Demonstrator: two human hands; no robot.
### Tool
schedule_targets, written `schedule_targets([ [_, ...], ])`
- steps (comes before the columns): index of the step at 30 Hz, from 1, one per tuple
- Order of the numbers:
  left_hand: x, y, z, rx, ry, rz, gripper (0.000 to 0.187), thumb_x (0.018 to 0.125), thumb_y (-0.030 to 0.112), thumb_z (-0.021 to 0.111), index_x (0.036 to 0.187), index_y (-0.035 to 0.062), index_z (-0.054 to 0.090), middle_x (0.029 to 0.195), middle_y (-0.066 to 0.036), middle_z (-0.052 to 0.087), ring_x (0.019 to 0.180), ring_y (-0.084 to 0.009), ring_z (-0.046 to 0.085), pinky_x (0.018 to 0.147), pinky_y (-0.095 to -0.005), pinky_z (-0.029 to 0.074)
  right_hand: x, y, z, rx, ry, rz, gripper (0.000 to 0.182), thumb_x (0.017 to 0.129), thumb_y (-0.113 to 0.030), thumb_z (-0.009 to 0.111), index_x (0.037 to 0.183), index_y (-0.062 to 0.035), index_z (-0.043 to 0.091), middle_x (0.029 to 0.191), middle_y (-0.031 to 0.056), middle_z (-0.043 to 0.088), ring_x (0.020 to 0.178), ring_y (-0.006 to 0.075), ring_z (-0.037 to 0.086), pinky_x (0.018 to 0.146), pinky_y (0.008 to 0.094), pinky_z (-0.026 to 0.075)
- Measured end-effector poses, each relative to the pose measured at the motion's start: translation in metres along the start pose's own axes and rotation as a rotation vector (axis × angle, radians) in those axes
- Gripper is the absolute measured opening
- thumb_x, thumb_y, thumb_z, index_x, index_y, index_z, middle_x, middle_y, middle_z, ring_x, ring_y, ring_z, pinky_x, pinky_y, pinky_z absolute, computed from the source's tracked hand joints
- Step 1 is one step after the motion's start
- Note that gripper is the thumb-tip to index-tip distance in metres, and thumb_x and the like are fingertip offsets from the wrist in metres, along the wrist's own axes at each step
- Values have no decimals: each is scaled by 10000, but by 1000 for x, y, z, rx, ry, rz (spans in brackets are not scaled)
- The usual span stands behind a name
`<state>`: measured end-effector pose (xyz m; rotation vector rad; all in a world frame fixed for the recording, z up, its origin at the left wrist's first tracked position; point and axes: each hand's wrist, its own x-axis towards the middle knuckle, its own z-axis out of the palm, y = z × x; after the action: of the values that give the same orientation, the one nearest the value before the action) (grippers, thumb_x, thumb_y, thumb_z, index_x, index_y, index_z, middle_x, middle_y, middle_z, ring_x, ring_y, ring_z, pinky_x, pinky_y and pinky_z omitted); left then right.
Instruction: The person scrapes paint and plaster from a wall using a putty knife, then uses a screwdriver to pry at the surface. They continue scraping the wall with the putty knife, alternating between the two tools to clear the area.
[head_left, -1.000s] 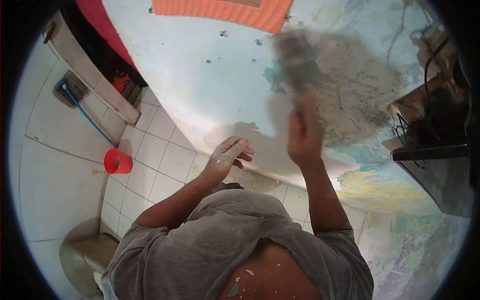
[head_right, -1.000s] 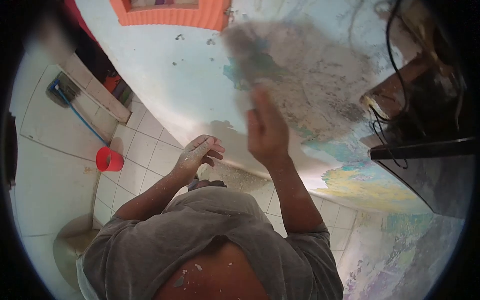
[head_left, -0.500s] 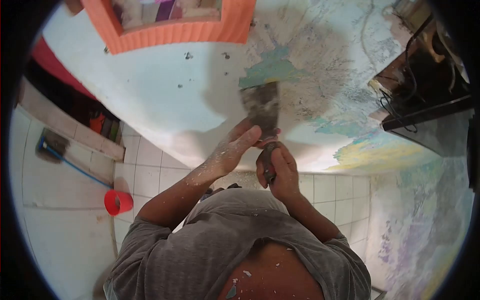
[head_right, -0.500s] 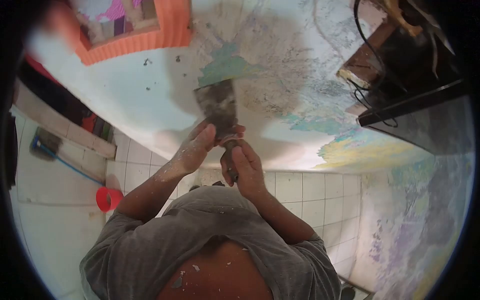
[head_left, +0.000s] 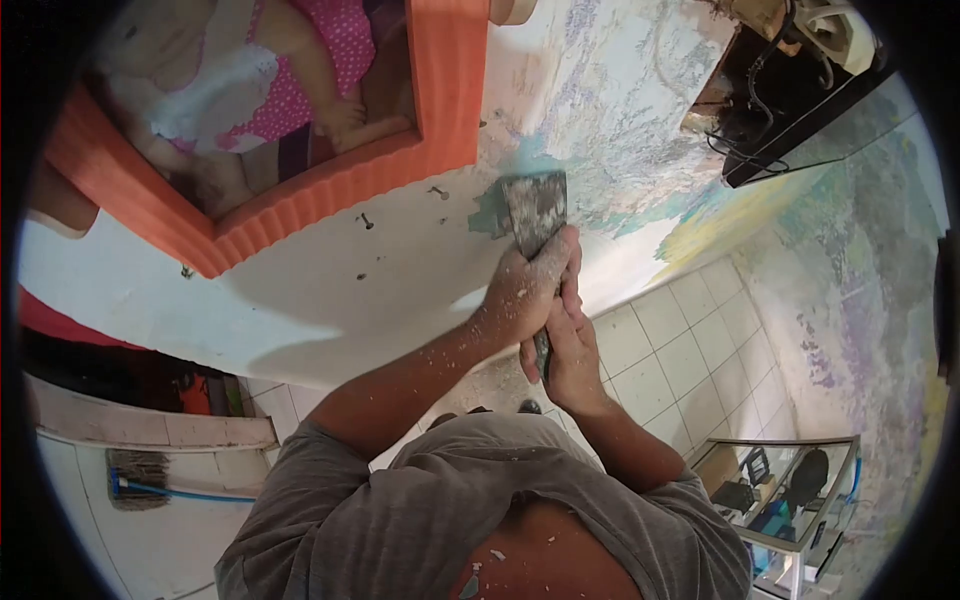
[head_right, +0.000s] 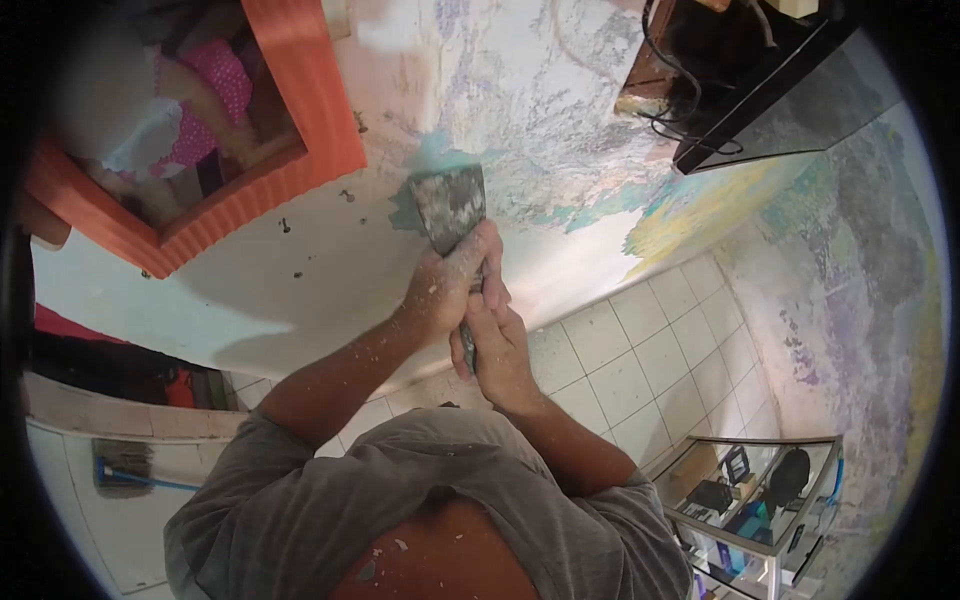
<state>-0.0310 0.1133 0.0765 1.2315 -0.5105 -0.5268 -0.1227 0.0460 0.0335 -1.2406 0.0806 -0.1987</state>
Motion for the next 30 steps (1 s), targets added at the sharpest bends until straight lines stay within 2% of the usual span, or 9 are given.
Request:
schedule_targets([
  [1,4,-2,-1,2,-12,2,444,1005,408,447,748,56,535,534,-47,517,488,-135,514,518,-278,434,2,-4,-3,0,8,-8,400,1055,-389,342,1295,-81,427,608,64,520,430,120,448,384,235,368],
  [3,10,7,5,-47,-37,-21,447,1008,410,452,731,66,522,536,-41,516,496,-133,523,520,-279,444,6,-15,-12,-83,-24,17,388,1048,-399,372,1014,-38,510,598,53,526,424,121,470,391,242,366],
  [13,12,2,9,-46,10,-48,376,1009,365,472,775,71,499,554,-42,497,547,-165,577,586,-322,509,4,-17,-11,-258,66,-39,400,1043,-425,377,980,-51,501,574,39,519,392,108,455,380,241,363],
  [15,22,12,11,-16,0,-23,387,1009,365,471,761,70,505,551,-42,499,544,-164,575,598,-326,514,19,-24,-15,-190,35,-8,389,1047,-398,369,1168,-54,503,573,36,512,389,99,447,381,236,362],
  [18,23,19,13,28,-4,12,419,1009,368,471,724,65,518,543,-41,501,548,-160,575,627,-326,523,22,-20,-21,-200,10,-75,414,1048,-382,370,1280,-49,453,576,37,511,388,96,444,379,231,360],
  [22,19,9,16,-43,-42,-15,399,1004,367,484,751,61,523,560,-41,512,569,-158,580,602,-316,504,11,-28,-7,-175,122,-153,417,1048,-405,351,1176,-24,462,562,33,493,378,87,428,375,197,349],
  [24,29,31,20,-41,-29,38,390,1004,370,484,770,62,527,568,-41,515,580,-159,584,591,-310,492,22,-51,-13,-369,57,-111,463,1039,-426,363,1262,-24,414,553,42,487,371,95,426,375,197,354],
  [25,33,47,23,-1,-42,53,379,999,367,491,775,64,531,567,-41,512,588,-160,586,589,-304,490,28,-60,-10,-222,30,-77,500,1034,-414,356,1349,-26,354,546,45,484,364,101,420,374,203,348],
  [30,27,37,32,-108,-70,66,374,994,359,495,761,67,526,566,-43,513,583,-161,585,583,-302,488,14,-64,-18,-445,24,-261,493,1038,-385,351,1384,-33,349,549,37,488,375,95,417,366,211,349],
])
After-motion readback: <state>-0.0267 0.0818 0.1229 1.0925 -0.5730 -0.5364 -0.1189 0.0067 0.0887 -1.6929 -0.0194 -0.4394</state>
